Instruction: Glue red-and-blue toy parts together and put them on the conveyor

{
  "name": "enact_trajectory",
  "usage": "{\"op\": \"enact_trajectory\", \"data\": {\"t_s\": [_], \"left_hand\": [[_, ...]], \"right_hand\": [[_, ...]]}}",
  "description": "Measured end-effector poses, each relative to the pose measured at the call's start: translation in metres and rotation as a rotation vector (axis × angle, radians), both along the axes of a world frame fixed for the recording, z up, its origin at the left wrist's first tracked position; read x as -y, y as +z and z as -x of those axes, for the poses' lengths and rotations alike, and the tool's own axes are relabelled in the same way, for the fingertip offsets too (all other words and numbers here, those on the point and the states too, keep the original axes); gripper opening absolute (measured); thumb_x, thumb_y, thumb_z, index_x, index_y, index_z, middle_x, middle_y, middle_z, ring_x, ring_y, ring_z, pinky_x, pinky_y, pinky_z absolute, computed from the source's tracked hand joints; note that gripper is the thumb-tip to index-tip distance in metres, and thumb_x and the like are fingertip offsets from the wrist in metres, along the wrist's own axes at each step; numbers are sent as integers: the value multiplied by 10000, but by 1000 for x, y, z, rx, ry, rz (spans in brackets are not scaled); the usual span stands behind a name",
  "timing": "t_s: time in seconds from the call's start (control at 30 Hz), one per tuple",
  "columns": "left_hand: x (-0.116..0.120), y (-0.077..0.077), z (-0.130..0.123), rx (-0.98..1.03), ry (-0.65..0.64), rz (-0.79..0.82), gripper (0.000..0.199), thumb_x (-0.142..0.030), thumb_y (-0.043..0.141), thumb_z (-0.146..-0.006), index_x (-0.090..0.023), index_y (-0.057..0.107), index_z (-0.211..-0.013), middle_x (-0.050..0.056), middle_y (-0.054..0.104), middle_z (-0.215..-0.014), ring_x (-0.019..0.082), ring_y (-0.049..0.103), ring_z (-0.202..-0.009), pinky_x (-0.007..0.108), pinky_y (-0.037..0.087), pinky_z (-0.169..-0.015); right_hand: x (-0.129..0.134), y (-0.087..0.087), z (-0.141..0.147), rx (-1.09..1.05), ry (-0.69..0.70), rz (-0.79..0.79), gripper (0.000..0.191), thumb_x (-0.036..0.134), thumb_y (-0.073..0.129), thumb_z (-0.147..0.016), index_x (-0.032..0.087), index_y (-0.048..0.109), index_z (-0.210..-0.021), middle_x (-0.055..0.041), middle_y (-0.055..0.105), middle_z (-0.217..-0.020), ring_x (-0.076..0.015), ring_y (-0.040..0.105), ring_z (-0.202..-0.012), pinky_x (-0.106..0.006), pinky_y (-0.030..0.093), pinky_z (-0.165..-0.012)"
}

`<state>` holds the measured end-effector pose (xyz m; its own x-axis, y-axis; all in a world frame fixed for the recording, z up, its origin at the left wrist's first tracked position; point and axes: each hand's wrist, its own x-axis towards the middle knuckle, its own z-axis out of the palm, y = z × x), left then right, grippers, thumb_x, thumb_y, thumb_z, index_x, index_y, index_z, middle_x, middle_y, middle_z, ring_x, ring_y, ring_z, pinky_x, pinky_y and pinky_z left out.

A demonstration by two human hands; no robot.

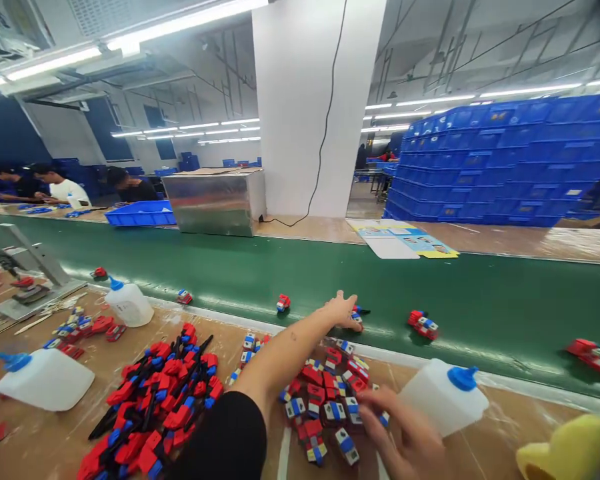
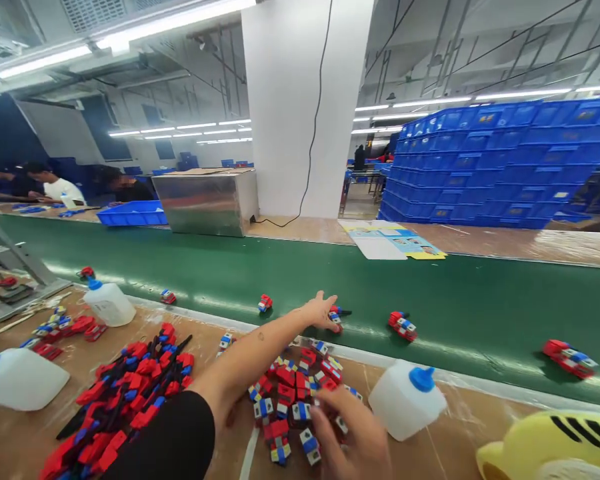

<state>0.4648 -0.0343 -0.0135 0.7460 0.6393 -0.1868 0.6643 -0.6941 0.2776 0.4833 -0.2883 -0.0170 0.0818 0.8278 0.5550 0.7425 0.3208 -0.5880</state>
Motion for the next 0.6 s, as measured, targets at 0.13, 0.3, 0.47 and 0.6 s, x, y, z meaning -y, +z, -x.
{"op": "enact_trajectory", "data": {"t_s": [0.13,0.3,0.47,0.6], "left_hand": [[-28,20,107,7,13,-96,498,-396,604,-951,-206,478,-1394,121,502,-1416,287,564,-1202,514,496,-983],[-50,44,286,-172,218,-159,316,-336,608,-957,-175,602,-1229,97,611,-1268,241,621,-1100,465,530,-936],[-38,39,402,-253,414,-127,319,-333,615,-953,-166,602,-1225,96,617,-1255,239,628,-1085,461,538,-922],[-28,29,427,-203,482,-60,338,-339,611,-956,-166,589,-1245,96,615,-1253,236,635,-1068,452,549,-902]], "right_hand": [[-116,14,20,96,-68,206,279,258,398,-1006,194,623,-1159,-41,737,-871,-183,703,-751,-280,573,-682],[-232,-11,47,282,93,298,291,226,623,-943,171,607,-1228,-110,609,-1312,-272,610,-1146,-497,504,-969],[-267,-31,61,333,219,408,184,281,634,-953,181,662,-1105,-78,654,-1221,-242,637,-1078,-471,529,-932],[-259,-20,58,150,195,460,174,304,633,-953,164,658,-1053,-59,678,-1097,-208,663,-945,-418,557,-837]]}}
